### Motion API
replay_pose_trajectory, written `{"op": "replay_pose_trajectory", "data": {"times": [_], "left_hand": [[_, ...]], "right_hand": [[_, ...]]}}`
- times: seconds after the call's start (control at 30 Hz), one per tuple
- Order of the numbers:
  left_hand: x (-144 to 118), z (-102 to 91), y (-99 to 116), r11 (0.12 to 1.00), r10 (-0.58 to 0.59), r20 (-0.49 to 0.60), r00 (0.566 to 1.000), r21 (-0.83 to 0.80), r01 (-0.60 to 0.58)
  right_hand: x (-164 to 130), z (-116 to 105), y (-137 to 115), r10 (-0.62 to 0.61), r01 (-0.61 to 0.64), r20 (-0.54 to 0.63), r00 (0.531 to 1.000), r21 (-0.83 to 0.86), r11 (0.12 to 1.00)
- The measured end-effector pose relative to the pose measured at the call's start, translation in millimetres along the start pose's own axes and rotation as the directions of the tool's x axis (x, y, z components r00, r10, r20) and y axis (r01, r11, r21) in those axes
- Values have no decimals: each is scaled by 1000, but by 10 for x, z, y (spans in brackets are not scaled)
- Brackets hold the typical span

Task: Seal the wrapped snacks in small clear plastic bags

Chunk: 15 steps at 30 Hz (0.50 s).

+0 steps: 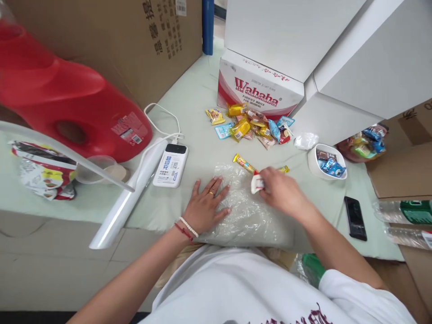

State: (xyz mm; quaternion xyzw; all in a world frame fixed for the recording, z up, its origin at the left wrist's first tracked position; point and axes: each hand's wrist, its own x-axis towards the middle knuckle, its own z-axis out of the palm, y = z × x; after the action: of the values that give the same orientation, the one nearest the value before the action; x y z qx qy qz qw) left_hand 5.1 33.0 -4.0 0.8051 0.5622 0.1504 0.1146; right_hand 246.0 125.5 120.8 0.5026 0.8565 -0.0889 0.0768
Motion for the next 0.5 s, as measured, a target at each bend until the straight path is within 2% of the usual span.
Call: {"op": "replay_pose_trajectory", "data": {"times": [0.07, 0.13, 0.2, 0.27, 0.3, 0.37, 0.43, 0.5], "left_hand": [[1, 19, -35, 1000, 0, -36, 999, -16, 0], [-39, 7, -75, 999, 3, -132, 991, -40, -8], [-141, -56, -98, 997, 42, -262, 964, -54, -58], [-292, -161, -95, 976, 178, -315, 932, -63, -208], [-376, -215, -88, 948, 275, -296, 915, -77, -310], [-533, -284, -84, 872, 448, -189, 874, -123, -474], [-641, -278, -118, 843, 510, -73, 857, -154, -515], [-677, -223, -191, 861, 483, 5, 876, -181, -474]], "right_hand": [[-101, 268, -242, -30, 27, 77, 997, 40, 999], [-199, 533, -357, -62, 57, 38, 997, 128, 990], [-390, 731, -322, -83, 112, -122, 989, 255, 960], [-698, 864, -177, -100, 211, -304, 948, 361, 908], [-880, 921, -86, -123, 269, -366, 923, 383, 884], [-1237, 1050, 90, -213, 365, -391, 895, 368, 855], [-1501, 1205, 229, -270, 381, -333, 903, 331, 863], [-1613, 1338, 329, -252, 353, -312, 916, 327, 877]]}}
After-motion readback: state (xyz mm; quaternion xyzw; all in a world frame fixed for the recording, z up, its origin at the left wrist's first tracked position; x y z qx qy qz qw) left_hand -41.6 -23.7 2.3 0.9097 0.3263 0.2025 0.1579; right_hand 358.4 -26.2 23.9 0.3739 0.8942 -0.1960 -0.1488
